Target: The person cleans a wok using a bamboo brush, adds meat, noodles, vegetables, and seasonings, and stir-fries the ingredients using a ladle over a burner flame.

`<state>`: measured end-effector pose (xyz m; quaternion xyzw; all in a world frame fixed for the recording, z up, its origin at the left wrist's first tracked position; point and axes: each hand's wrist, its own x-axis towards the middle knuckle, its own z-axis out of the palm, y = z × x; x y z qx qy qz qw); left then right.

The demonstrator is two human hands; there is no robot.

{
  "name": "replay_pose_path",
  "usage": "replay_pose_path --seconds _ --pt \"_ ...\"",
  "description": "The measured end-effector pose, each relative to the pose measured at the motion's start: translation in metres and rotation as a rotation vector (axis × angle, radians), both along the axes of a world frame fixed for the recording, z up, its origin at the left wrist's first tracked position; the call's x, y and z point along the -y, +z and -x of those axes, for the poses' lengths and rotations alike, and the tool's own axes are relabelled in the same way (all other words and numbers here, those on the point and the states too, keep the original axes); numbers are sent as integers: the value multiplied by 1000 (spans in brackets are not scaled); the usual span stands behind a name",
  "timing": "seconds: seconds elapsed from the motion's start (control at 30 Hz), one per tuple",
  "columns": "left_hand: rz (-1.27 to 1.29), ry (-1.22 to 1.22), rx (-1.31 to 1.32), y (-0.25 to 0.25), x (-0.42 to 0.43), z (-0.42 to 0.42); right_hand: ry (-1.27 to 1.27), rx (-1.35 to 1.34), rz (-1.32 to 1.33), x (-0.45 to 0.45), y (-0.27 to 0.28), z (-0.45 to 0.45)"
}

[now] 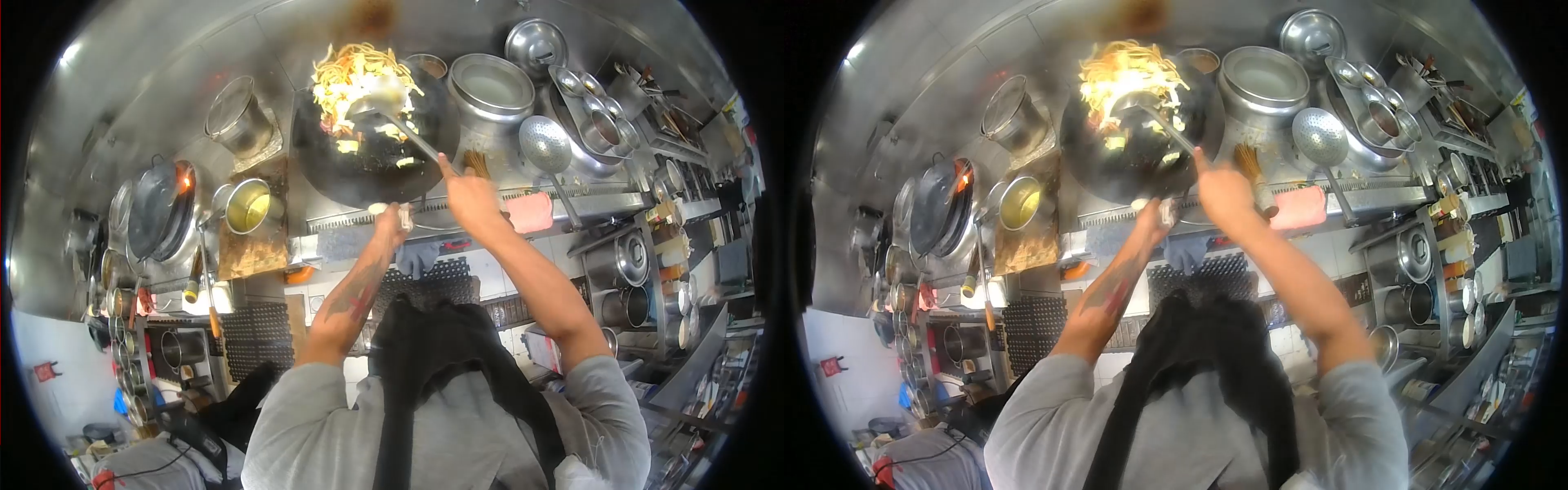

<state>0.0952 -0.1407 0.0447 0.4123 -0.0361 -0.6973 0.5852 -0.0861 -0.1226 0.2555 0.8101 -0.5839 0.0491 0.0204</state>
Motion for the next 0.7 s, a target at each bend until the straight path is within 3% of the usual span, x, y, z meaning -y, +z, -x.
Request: replay_pose_path --seconds 0.03,0.13,0.27,0.33,0.4,0.47,0.53,0.6,0.7 --pt "-13 116 30 12 0 3 0 -2 -2 1 3 9" --pt "35 168 18 28 49 -25 -5 70 -70 -10 34 50" --pt "11 112 -82 47 102 -47 107 8 -63 -13 85 69" --pt "-27 101 -132 42 85 -45 133 -90 -128 -9 109 69" --pt "16 25 -116 75 39 -35 210 -111 -59 -11 127 78" --pt "-40 50 -213 140 -5 -17 284 -138 3 -8 131 76" --pt "-75 71 -162 126 18 -32 212 -148 -94 -7 124 52" --pt "160 65 34 172 -2 -19 212 -140 -93 15 83 30" --pt "101 67 -85 9 48 -16 163 -103 -87 31 30 -9"
